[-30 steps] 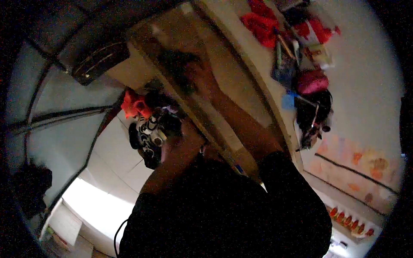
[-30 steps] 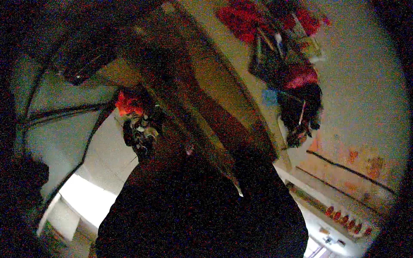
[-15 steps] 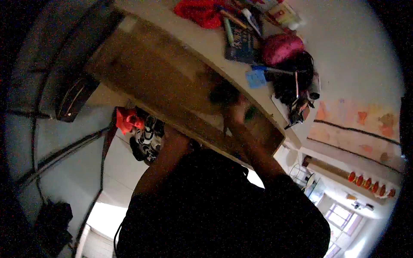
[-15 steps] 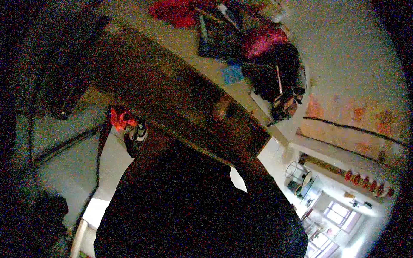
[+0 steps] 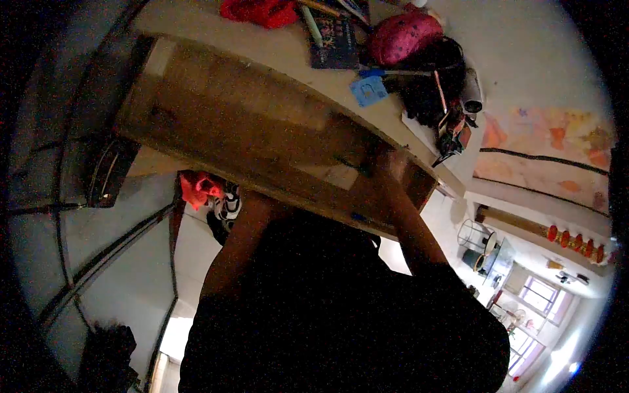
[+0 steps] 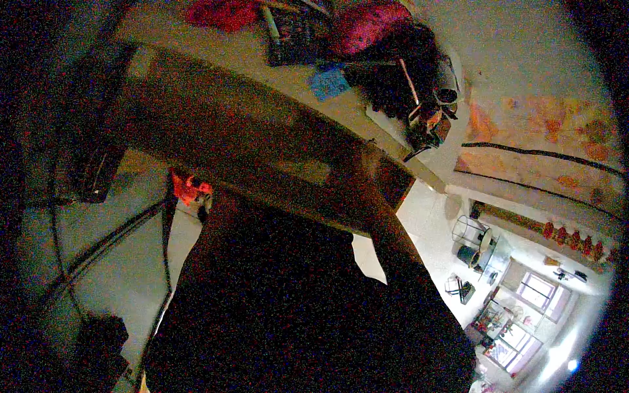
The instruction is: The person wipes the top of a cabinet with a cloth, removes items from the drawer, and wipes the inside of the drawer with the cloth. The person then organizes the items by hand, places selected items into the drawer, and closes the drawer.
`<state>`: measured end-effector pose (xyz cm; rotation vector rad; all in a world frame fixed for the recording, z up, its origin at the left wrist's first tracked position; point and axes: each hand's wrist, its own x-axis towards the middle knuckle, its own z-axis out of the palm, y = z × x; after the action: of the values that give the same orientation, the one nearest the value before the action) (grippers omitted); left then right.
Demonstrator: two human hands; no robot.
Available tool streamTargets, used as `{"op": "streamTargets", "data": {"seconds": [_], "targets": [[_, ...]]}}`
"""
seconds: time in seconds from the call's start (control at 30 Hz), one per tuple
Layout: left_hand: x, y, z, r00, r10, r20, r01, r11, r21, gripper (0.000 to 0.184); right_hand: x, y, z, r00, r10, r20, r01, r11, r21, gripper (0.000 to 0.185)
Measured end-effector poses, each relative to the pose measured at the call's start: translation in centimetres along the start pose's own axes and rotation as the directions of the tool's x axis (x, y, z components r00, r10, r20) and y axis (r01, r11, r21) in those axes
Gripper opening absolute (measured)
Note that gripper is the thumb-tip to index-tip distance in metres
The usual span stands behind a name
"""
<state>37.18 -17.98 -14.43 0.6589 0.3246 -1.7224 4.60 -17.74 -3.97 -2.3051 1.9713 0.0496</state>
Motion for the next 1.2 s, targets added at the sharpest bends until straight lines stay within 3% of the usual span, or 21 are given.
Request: {"op": "streamTargets", "data": {"seconds": [0.1,0.2,0.23,0.33,0.37,0.4,0.43,0.47,0.53,0.57,0.6,0.73,0.77,0.87,0.9,0.97,1.0,1.07,1.13,1.17,1.2], "targets": [[0.3,0.4,-0.2,1.000,-0.012,0.014,0.011,1.000,0.009,0.043,-6.1,2.0,-1.8,0.957,0.272,0.096,-0.237,0.931,-0.277,0.058],[0.4,1.0,-0.3,0.999,-0.025,0.025,0.024,0.999,0.025,0.044,-8.5,2.3,1.1,0.918,0.343,0.200,-0.243,0.883,-0.402,0.059],[0.5,1.1,-0.3,0.999,-0.034,0.029,0.033,0.999,0.033,0.044,-8.3,3.5,5.8,0.926,0.332,0.182,-0.182,0.811,-0.556,0.059],[0.5,1.4,-0.1,0.999,-0.041,0.032,0.039,0.998,0.052,0.044,-3.4,-4.6,4.0,0.970,-0.023,0.242,0.169,0.779,-0.604,0.055],[0.6,1.3,0.0,0.998,-0.045,0.035,0.042,0.997,0.063,0.044,1.1,-6.9,2.3,0.911,0.027,0.412,-0.059,0.996,0.066,0.054],[0.9,1.4,-0.3,0.998,-0.049,0.039,0.046,0.997,0.066,0.044,3.9,-9.8,2.2,0.878,-0.015,0.479,-0.204,0.893,0.401,0.053],[0.8,1.4,0.0,0.998,-0.044,0.041,0.041,0.997,0.070,0.044,6.6,-12.8,2.1,0.838,-0.057,0.543,-0.375,0.662,0.649,0.052],[0.7,1.6,-0.1,0.998,-0.046,0.040,0.043,0.996,0.075,0.044,8.3,-16.9,2.7,0.925,-0.326,0.193,0.152,0.786,0.599,0.050],[0.7,1.7,-0.2,0.998,-0.043,0.043,0.039,0.995,0.089,0.044,10.3,-20.7,0.4,0.773,-0.624,-0.113,0.622,0.711,0.329,0.048],[0.6,1.8,-0.6,0.998,-0.038,0.045,0.034,0.995,0.094,0.044,10.7,-22.1,-3.8,0.890,-0.455,0.019,0.337,0.685,0.646,0.044],[0.4,1.9,-0.5,0.998,-0.043,0.043,0.038,0.994,0.101,0.044,10.0,-22.4,-4.8,0.917,-0.379,0.122,0.154,0.622,0.767,0.042],[0.5,2.5,-0.6,0.998,-0.036,0.042,0.031,0.994,0.107,0.044,6.6,-17.9,-6.1,0.837,-0.206,0.506,-0.461,0.233,0.856,0.038],[0.4,2.6,-0.5,0.998,-0.035,0.044,0.030,0.993,0.112,0.044,5.1,-15.8,-6.8,0.802,-0.208,0.559,-0.508,0.253,0.823,0.038],[0.4,2.7,-0.4,0.998,-0.030,0.047,0.025,0.995,0.102,0.045,-1.5,-7.8,-10.5,0.665,-0.135,0.735,-0.564,0.554,0.612,0.042],[0.5,2.6,-0.4,0.998,-0.027,0.050,0.022,0.995,0.101,0.045,-4.3,-4.0,-9.0,0.653,-0.098,0.751,-0.500,0.689,0.524,0.041],[0.3,2.4,-0.4,0.998,-0.031,0.055,0.026,0.995,0.100,0.045,-7.6,-0.2,-6.9,0.647,-0.058,0.760,-0.423,0.803,0.421,0.040],[0.3,2.3,-0.4,0.998,-0.033,0.054,0.027,0.995,0.098,0.045,-8.6,0.5,-6.9,0.741,-0.159,0.652,-0.227,0.855,0.466,0.041],[0.3,2.1,-0.7,0.998,-0.038,0.052,0.032,0.994,0.109,0.045,-10.3,1.4,-2.8,0.805,-0.263,0.532,-0.030,0.877,0.479,0.042],[0.2,2.1,-1.0,0.998,-0.040,0.048,0.034,0.993,0.116,0.045,-11.6,3.8,6.5,0.786,0.001,0.618,-0.413,0.745,0.524,0.046],[0.2,2.0,-1.2,0.998,-0.040,0.044,0.035,0.993,0.117,0.045,-10.5,3.0,4.4,0.789,0.019,0.614,-0.417,0.751,0.513,0.046],[0.2,1.7,-1.3,0.999,-0.037,0.038,0.032,0.993,0.116,0.045,-9.5,2.0,2.3,0.859,-0.037,0.511,-0.193,0.900,0.390,0.042]]}}
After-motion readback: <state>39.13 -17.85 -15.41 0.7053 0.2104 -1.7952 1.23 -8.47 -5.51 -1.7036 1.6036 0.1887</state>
